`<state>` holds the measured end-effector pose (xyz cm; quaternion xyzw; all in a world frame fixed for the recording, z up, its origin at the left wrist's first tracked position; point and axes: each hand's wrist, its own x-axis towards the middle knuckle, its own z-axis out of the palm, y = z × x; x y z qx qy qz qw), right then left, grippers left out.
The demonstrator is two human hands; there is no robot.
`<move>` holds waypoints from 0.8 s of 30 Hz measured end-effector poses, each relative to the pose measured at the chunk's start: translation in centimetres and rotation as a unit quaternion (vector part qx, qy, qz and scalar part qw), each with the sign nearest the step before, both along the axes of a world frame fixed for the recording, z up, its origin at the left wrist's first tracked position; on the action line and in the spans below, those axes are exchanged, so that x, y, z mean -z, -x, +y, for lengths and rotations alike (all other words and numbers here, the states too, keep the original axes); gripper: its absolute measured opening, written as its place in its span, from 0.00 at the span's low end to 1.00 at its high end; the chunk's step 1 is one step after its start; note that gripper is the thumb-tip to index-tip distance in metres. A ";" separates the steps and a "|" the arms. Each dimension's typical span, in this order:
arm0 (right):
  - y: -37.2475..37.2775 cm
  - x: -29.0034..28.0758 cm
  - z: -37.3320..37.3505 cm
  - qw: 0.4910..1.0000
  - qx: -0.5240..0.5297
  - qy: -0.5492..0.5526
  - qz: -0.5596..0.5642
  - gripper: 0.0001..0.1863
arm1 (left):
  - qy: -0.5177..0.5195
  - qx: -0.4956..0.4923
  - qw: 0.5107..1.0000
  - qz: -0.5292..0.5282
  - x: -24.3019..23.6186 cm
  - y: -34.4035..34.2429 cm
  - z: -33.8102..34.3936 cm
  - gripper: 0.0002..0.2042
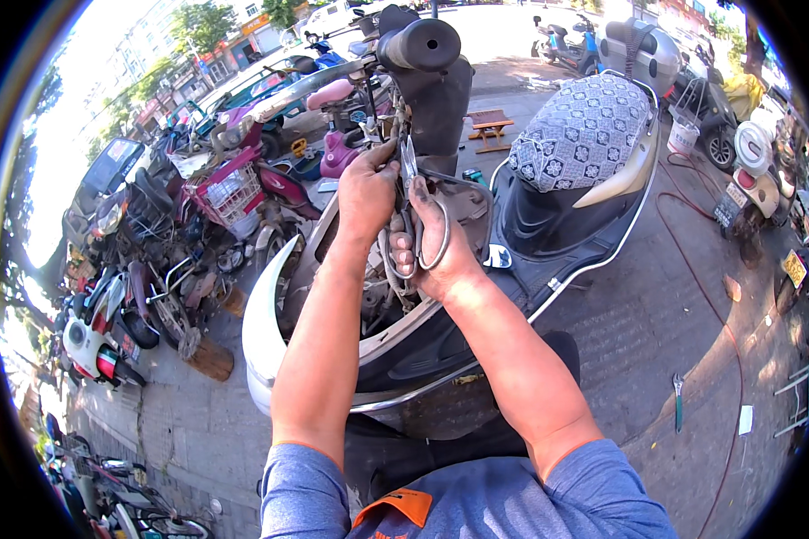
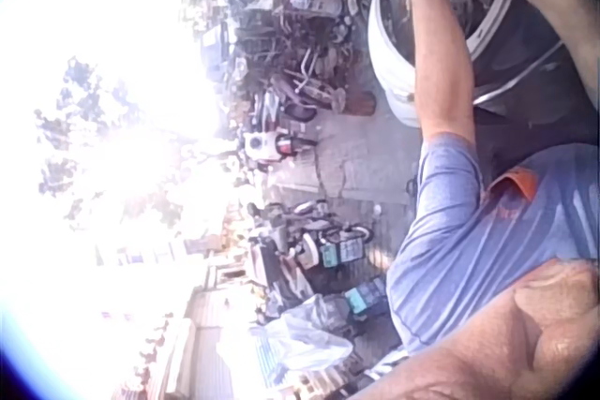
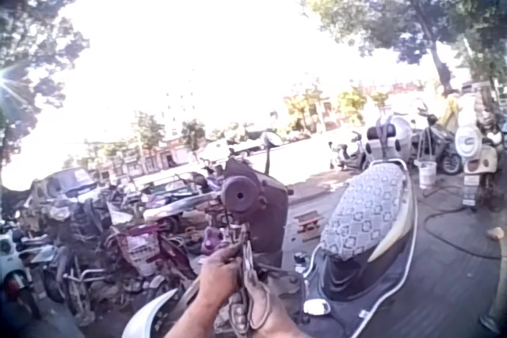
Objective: The person manipulates wires and connectors inside the front body of a scooter using a pair of pliers to adjust components before joining specific colored wires together by hand.
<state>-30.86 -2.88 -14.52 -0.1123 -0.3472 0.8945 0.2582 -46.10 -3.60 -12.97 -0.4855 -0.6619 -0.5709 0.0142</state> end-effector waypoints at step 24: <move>3.2 5.1 -0.6 0.985 0.104 -0.137 0.024 0.27 | -0.003 0.067 0.995 -0.075 0.7 1.4 0.2 0.20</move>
